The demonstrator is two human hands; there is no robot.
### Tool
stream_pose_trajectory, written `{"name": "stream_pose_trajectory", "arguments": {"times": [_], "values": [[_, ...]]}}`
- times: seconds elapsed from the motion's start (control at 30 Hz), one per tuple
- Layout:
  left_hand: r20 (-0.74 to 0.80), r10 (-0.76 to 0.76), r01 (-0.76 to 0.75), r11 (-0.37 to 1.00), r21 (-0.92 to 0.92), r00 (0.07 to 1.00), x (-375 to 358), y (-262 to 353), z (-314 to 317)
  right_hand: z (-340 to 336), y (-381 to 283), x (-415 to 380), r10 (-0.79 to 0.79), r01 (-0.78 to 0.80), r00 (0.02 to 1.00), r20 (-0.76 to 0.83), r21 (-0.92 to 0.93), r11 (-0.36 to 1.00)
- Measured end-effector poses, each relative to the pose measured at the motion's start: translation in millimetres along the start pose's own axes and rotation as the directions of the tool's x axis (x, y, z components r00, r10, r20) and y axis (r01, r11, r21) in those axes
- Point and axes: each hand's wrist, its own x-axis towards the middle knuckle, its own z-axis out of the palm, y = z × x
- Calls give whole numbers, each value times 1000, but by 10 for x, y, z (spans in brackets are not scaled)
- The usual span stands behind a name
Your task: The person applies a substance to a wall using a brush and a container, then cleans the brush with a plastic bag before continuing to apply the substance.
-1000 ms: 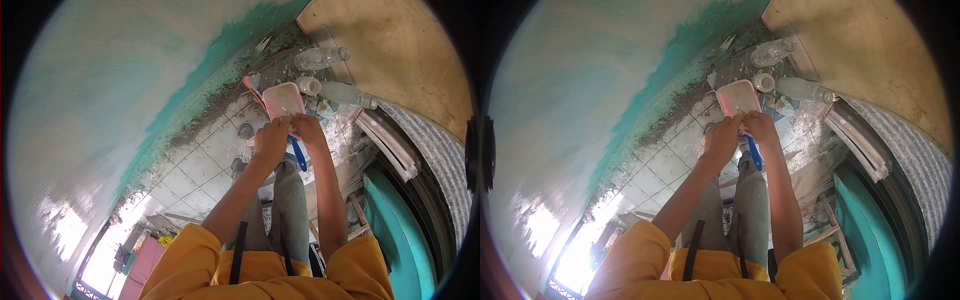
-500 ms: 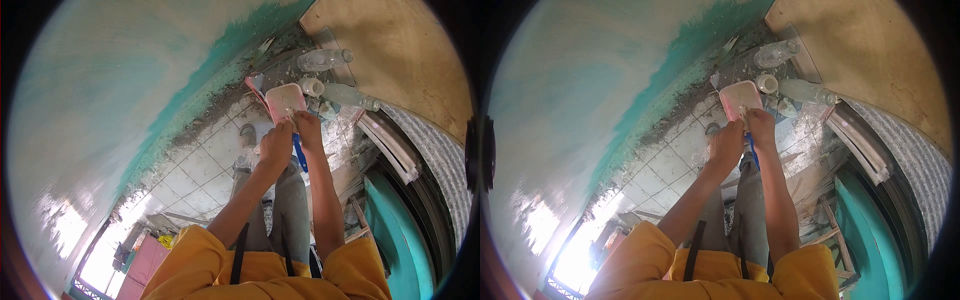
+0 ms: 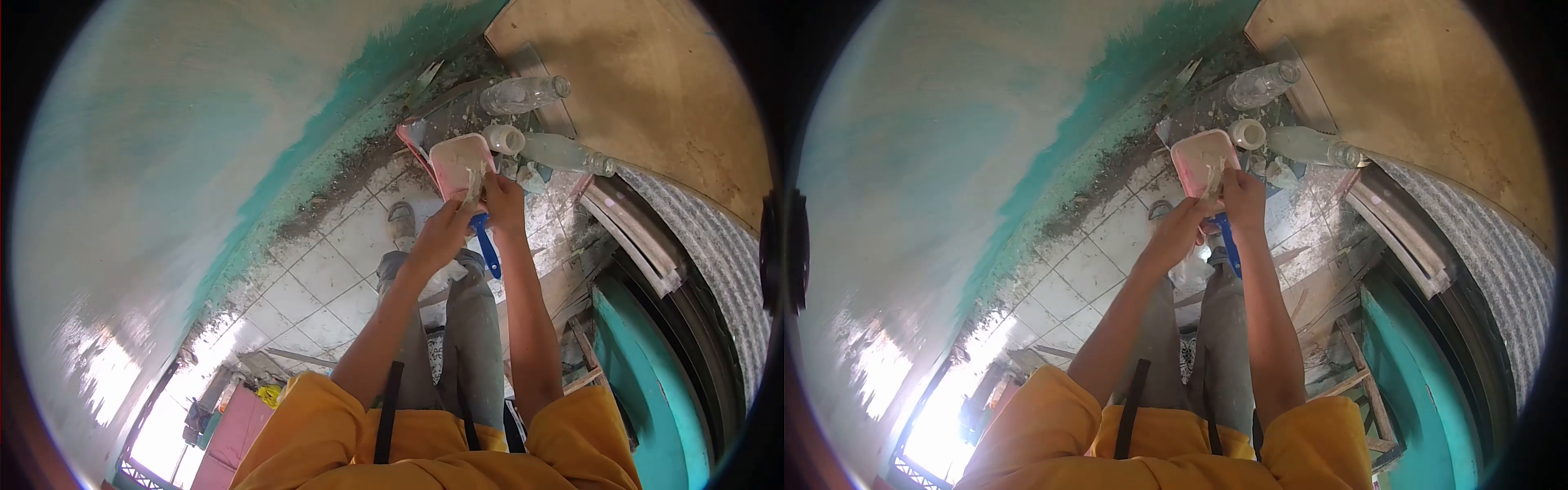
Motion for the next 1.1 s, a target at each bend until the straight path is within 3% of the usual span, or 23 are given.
{"name": "stream_pose_trajectory", "arguments": {"times": [0.03,0.13,0.17,0.23,0.33,0.47,0.53,0.63,0.77,0.83,0.87,0.93,1.1], "values": [[119,-81,105,971,-213,990,4,-13,-33,-16,-39,-20,33,-35,999,20,85,996],[162,-13,57,961,-271,987,23,-64,-72,4,-147,-125,98,-102,994,42,116,988],[161,-13,57,961,-271,987,31,-84,-85,12,-139,-165,98,-102,994,43,115,988],[90,99,-81,978,-191,991,48,-69,-101,-3,-110,-253,140,-144,986,86,40,989],[69,67,-62,996,-68,995,67,-58,-98,-42,32,-304,77,-71,973,219,-33,997],[134,24,-31,998,51,991,39,-83,-87,-31,-31,-349,67,-69,991,112,11,998],[51,69,-64,993,-101,996,11,-102,-38,-2,-132,-390,125,-146,982,145,144,979],[-31,77,-79,996,-47,997,-21,-60,-17,18,-86,-411,152,-178,976,154,166,970],[-18,4,-8,975,-221,1000,89,-274,43,92,-93,-542,111,-158,960,257,171,973],[-34,155,-159,957,-243,987,111,-312,66,99,-47,-527,164,-240,926,340,195,951],[-32,156,-159,957,-243,987,96,-339,70,94,-31,-514,164,-239,927,338,196,951],[-59,231,-222,966,130,971,-37,-162,11,102,-17,-503,196,-298,918,343,277,913],[25,231,-222,894,389,973,-81,-53,-19,123,-75,-515,220,-311,937,270,365,877]]}}
